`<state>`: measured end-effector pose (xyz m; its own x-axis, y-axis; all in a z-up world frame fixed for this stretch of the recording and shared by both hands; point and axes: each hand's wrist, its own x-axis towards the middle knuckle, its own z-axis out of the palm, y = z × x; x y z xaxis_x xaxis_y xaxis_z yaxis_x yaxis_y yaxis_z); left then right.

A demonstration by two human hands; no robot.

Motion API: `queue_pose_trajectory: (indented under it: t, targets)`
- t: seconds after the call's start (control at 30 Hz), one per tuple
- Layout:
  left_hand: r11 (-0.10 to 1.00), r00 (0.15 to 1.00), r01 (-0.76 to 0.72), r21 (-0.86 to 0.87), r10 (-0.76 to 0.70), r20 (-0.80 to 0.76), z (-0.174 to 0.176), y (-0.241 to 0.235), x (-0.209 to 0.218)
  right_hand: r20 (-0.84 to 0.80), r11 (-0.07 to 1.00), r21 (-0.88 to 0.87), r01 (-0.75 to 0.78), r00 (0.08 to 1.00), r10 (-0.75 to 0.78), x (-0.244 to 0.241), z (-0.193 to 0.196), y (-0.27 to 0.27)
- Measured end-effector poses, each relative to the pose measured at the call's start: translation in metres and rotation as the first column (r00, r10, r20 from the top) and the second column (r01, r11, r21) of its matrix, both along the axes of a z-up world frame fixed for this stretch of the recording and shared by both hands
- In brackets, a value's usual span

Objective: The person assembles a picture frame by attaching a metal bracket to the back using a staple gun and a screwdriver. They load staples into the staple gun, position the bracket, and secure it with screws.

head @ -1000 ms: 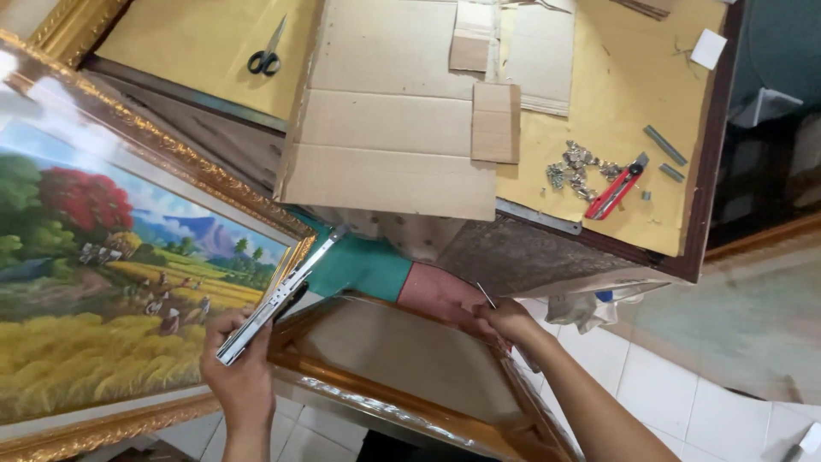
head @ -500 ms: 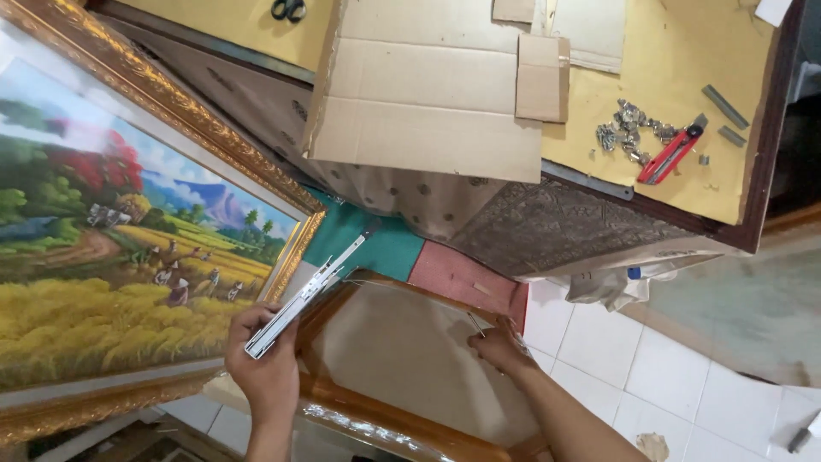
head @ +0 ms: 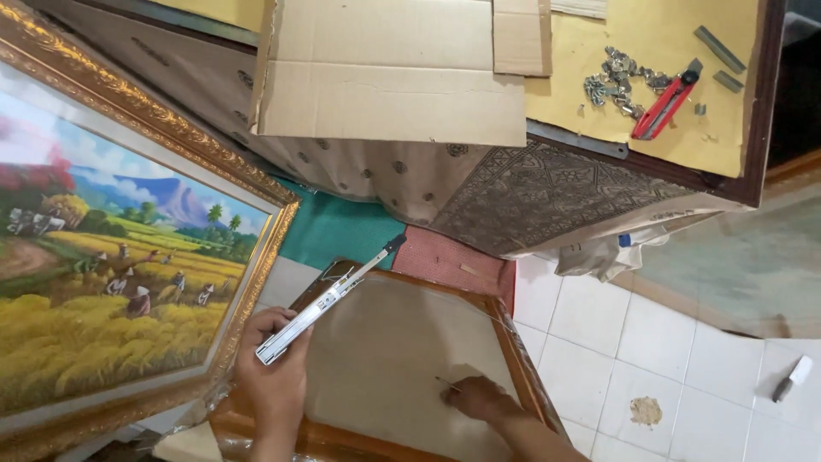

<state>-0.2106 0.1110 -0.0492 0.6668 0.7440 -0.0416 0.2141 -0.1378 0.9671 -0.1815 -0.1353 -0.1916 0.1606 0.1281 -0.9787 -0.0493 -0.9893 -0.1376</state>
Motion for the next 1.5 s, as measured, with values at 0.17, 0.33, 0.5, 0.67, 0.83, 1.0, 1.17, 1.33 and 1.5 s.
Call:
queue_pose_trajectory:
  t: [0.17, 0.33, 0.5, 0.67, 0.83, 1.0, 1.17, 1.33, 1.5]
  targets:
    - [0.998, 0.991, 0.059, 0.010, -0.060, 0.120, -0.009, 0.002, 0.004, -0.070, 0.998, 0.051, -0.028, 0.997, 0.031, -0.013, 0.015, 0.001]
    - [0.995, 0.991, 0.091, 0.036, -0.094, 0.098, -0.004, 0.004, 0.008, -0.109, 0.995, 0.087, 0.049, 0.993, -0.039, -0.026, 0.013, -0.003]
    - [0.999, 0.982, 0.050, -0.001, -0.049, 0.183, -0.015, 0.012, 0.015, -0.080, 0.986, 0.042, -0.159, 0.984, 0.162, 0.013, -0.035, -0.007]
    - [0.997, 0.991, 0.012, 0.083, -0.023, 0.135, -0.012, 0.038, 0.019, 0.338, 0.936, 0.150, -0.319, 0.906, 0.254, 0.110, -0.147, -0.017]
    - [0.998, 0.979, -0.066, 0.022, 0.060, 0.196, -0.019, 0.068, 0.018, 0.242, 0.973, 0.093, 0.210, 0.943, -0.226, 0.202, -0.066, 0.046]
    - [0.988, 0.977, -0.153, 0.006, 0.150, 0.150, -0.026, 0.084, 0.019, 0.267, 0.987, 0.075, 0.144, 0.950, -0.159, 0.253, -0.060, 0.078]
    - [0.985, 0.977, -0.172, -0.001, 0.171, 0.129, -0.040, 0.086, 0.022, 0.428, 0.999, 0.018, 0.042, 0.902, -0.045, 0.295, -0.033, 0.087]
    - [0.983, 0.978, -0.182, -0.021, 0.183, 0.099, -0.059, 0.082, 0.022, 0.491, 0.974, 0.146, 0.174, 0.842, -0.224, 0.300, -0.012, 0.093]
    - [0.984, 0.984, -0.178, 0.014, 0.178, 0.023, -0.063, 0.075, 0.021, 0.527, 0.917, 0.283, 0.280, 0.754, -0.392, 0.301, 0.018, 0.094]
